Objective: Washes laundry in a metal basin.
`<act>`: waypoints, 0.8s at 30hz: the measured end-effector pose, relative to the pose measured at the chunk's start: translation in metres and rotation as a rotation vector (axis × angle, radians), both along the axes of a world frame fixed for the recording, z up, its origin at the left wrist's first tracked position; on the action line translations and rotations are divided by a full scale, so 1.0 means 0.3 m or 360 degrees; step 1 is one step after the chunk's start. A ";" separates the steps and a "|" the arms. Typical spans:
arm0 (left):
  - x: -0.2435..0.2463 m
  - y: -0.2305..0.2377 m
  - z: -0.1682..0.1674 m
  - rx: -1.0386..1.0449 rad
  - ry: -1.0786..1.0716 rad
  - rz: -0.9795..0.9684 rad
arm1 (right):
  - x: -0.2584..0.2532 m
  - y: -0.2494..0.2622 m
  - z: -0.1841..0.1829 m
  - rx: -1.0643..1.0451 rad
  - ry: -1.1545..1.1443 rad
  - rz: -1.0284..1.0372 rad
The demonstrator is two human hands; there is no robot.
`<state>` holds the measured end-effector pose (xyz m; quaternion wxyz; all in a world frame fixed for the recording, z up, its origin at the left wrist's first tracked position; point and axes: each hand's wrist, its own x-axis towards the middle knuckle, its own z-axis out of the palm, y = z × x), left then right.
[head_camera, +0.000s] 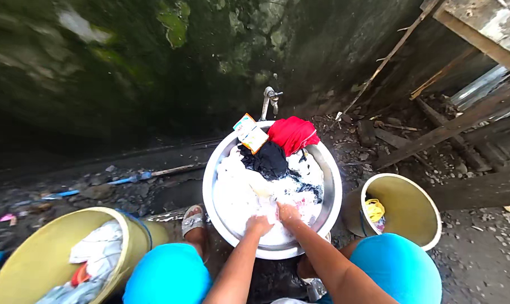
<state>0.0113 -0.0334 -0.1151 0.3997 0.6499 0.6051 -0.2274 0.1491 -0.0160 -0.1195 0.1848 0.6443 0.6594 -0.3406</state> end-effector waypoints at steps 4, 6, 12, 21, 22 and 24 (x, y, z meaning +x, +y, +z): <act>-0.006 0.017 -0.005 -0.0148 -0.0013 0.0020 | -0.012 -0.016 0.027 -0.0121 -0.0057 -0.0101; -0.013 0.027 0.011 -0.0158 -0.0015 0.0022 | -0.007 -0.009 0.048 -0.0150 0.0022 -0.0094; 0.041 0.042 0.146 0.0473 -0.0818 0.0404 | 0.082 0.084 0.316 0.0312 0.0919 -0.0265; 0.010 0.042 0.342 0.0569 -0.2139 0.1351 | 0.272 0.016 0.375 0.0290 0.2065 -0.1965; 0.068 0.023 0.356 0.0560 -0.2350 0.1371 | 0.219 0.002 0.345 0.0206 0.2061 -0.2056; 0.197 -0.040 0.360 0.0854 -0.2313 0.1025 | 0.084 -0.040 0.315 0.0015 0.2184 -0.2017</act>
